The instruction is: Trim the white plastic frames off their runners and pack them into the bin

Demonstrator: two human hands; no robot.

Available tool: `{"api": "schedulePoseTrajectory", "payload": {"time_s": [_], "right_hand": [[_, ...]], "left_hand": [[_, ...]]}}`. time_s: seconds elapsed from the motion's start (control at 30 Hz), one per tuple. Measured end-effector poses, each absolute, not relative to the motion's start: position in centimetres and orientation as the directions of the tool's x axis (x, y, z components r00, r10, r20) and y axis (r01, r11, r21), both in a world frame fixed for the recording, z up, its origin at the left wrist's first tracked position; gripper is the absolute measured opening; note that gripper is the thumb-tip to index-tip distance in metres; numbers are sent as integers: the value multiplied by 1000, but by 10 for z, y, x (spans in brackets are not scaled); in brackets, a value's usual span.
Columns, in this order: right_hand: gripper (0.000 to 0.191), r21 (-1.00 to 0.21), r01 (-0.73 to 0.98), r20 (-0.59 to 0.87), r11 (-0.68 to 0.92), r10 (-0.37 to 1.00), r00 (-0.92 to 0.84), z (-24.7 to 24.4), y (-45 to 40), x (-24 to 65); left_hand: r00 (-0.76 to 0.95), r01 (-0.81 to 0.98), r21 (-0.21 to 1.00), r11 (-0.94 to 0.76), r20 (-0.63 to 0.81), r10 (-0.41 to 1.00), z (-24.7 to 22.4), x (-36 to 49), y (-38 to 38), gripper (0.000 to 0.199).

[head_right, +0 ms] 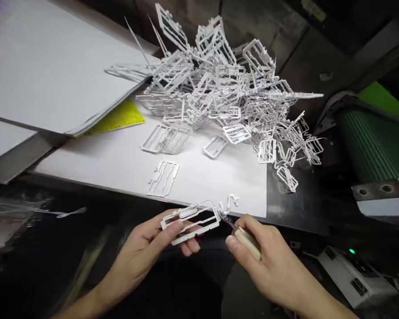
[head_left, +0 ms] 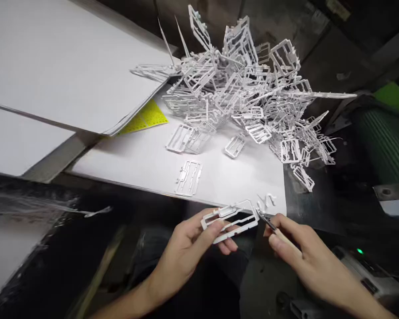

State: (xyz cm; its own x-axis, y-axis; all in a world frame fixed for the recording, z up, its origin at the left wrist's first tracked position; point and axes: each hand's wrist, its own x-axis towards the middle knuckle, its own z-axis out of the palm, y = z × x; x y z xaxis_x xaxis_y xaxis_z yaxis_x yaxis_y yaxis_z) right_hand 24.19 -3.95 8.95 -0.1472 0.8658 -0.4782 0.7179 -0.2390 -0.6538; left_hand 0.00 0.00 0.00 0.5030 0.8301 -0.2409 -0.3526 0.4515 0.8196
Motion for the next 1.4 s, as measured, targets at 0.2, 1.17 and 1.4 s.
{"api": "schedulePoseTrajectory", "payload": {"time_s": [0.2, 1.17, 1.4], "right_hand": [[43, -656, 750, -368, -80, 902, -225, 73, -22, 247], [23, 78, 987, 248, -143, 961, 119, 4, 50, 362], [7, 234, 968, 86, -89, 994, 71, 15, 62, 362]], "left_hand": [[504, -372, 771, 517, -299, 810, -5, 6, 6, 39], [313, 352, 929, 115, -233, 921, 51, 63, 80, 34], [579, -306, 749, 588, -343, 739, 60, 166, 131, 24]]}}
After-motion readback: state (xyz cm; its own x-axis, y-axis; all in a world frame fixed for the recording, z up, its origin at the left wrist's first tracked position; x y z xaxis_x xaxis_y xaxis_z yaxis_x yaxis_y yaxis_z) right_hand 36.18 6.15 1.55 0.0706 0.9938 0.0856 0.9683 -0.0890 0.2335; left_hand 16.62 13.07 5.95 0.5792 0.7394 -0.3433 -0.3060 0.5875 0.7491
